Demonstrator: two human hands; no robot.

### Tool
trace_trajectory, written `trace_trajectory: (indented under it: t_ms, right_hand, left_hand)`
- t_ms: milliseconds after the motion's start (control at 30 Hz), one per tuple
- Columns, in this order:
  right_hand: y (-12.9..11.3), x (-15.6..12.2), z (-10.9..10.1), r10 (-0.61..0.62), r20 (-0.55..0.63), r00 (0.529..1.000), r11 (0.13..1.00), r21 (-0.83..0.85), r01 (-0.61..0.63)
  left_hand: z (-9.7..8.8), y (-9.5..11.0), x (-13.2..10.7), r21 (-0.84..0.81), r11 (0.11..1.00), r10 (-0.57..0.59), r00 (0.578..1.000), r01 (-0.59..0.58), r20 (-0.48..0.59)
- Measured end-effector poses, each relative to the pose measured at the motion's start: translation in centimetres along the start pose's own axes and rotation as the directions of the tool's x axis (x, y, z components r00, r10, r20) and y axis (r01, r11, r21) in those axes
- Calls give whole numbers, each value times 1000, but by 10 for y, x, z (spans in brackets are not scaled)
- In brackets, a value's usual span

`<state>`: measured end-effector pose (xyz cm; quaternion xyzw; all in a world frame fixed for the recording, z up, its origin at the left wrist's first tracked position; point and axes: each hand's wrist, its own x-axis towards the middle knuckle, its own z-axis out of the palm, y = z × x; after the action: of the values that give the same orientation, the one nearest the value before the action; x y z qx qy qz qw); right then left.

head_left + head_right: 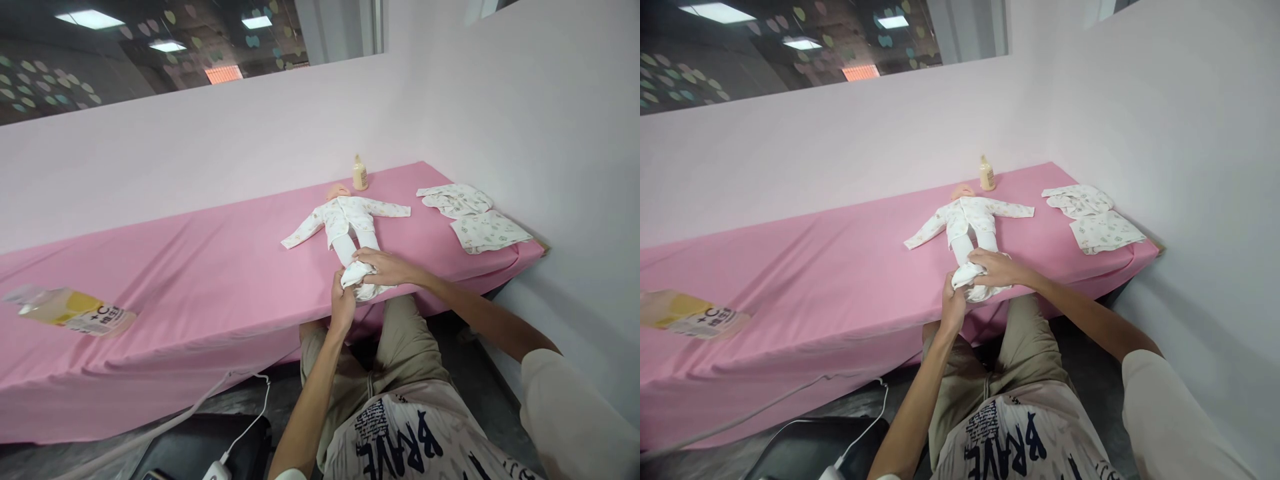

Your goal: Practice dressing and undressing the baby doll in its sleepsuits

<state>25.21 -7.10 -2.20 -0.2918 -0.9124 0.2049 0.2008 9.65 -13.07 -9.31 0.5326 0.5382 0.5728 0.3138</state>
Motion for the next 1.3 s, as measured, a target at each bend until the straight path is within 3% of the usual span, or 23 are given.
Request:
trace_trajectory:
  t_ms: [167, 433, 567, 767, 933, 1067, 1200, 1300]
  right_hand:
    - [-1, 1, -2, 78, -48, 996, 983, 168, -69]
    - [6, 7, 16, 203, -215, 955, 966, 202, -160]
    - [17, 6, 15, 130, -192, 973, 965, 250, -80]
    - [24, 0, -2, 114, 0, 993, 962, 250, -110]
    - [24, -10, -17, 106, 17, 994, 984, 144, -108]
    - [31, -13, -19, 87, -61, 994, 991, 111, -80]
    - [33, -6, -17, 156, -194, 969, 982, 131, -132]
    - [31, 3, -16, 179, -266, 947, 978, 153, -142]
  left_hand:
    - [-1, -4, 10, 45, 999, 33, 999, -31, -38]
    - [-1, -12, 16, 40, 996, 84, 992, -81, -95]
    - [-5, -13, 18, 14, 997, 70, 997, -70, -15]
    - [-29, -13, 29, 199, 949, 209, 961, -244, 179]
    - [-51, -12, 32, 135, 978, 126, 965, -160, 231]
    - [-52, -10, 32, 243, 931, 229, 955, -272, 191]
    - [-39, 0, 32, 368, 819, 413, 897, -441, 155]
    - [-29, 7, 37, 340, 823, 407, 890, -456, 208]
